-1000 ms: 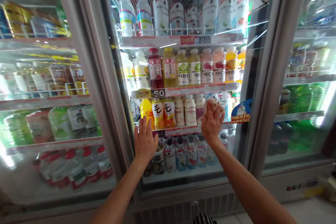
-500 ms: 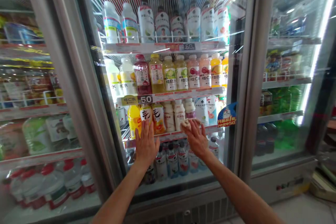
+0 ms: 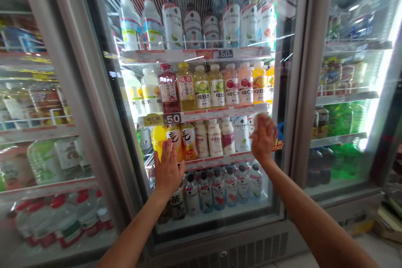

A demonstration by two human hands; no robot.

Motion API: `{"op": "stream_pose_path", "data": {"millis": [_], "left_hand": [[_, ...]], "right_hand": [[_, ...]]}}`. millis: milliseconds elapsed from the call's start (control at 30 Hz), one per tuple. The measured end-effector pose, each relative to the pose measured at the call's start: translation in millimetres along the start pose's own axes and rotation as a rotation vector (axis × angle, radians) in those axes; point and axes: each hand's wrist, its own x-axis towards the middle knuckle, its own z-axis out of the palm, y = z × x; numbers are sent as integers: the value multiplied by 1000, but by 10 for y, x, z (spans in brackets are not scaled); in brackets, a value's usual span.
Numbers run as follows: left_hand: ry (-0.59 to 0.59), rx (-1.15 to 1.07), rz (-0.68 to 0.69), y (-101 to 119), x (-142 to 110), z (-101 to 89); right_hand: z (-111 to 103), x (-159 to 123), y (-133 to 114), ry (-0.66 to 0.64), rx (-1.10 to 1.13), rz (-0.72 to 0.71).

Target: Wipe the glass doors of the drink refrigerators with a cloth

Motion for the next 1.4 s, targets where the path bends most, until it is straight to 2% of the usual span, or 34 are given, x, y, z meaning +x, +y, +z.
{"op": "stream_pose_path", "data": {"millis": [33,67,100,133,200,233,267,300,400,433,467,567,600,633,733,767,800,833,900,933,967,1000,1100,1133,1167,1267,1300,1333,1400], "left_hand": [[12,0,-2,-27,38,-11],[22,-4,-5,-49,81,-21],[29,-11,-7,-65,127,-30],[33,-20,-9,-74,173,-38],[41,-38,-8,-79,254,-56],[44,-41,-7,-81,285,-67],[46,-38,-7,-85,309,-79],[46,-32,-9,-93,325,-93],[39,-7,-16,-143,341,-134],[36,0,-17,-167,341,-146],[34,7,-17,-194,339,-156],[34,36,-23,-295,329,-182],[37,46,-26,-335,323,-191],[43,54,-31,-377,315,-202],[48,70,-57,-501,283,-241],[45,76,-63,-536,270,-255],[41,83,-66,-568,258,-270],[38,91,-65,-598,247,-286],[35,106,-57,-661,228,-325],[33,112,-54,-697,220,-349],[30,120,-52,-738,214,-378],[25,127,-50,-783,208,-410],[29,145,-40,-925,191,-515],[39,148,-41,-968,185,-550],[50,149,-42,-1008,178,-583],[73,151,-30,-1107,156,-672],[79,152,-22,-1137,149,-698],[83,155,-20,-1166,145,-723],[92,158,-35,-1221,145,-770]], "right_hand": [[15,64,15,78,-11,141],[29,101,-11,117,-10,205],[39,104,-76,114,2,181],[45,75,-173,62,22,67],[49,-34,-398,-92,70,-282],[50,-83,-494,-150,84,-412],[54,-114,-568,-165,88,-460],[63,-122,-620,-139,82,-424],[114,-74,-725,58,54,-85],[132,-64,-770,88,59,-51],[146,-65,-825,74,73,-102],[159,-65,-979,-110,125,-467],[159,-37,-1011,-136,128,-501],[162,7,-1036,-120,127,-449],[199,137,-1159,52,118,-58],[217,136,-1243,69,125,-12],[234,104,-1348,44,140,-60],[249,48,-1468,-13,165,-198],[267,-83,-1705,-159,218,-568],[273,-127,-1801,-205,233,-688],[281,-144,-1877,-213,236,-716],[291,-136,-1935,-192,227,-658],[338,-71,-2075,-72,184,-326],[356,-76,-2134,-69,183,-312],[374,-101,-2203,-90,198,-378],[423,-203,-2445,-234,265,-740],[438,-209,-2523,-257,276,-778],[453,-192,-2597,-256,274,-741],[479,-121,-2727,-200,245,-535]]}}
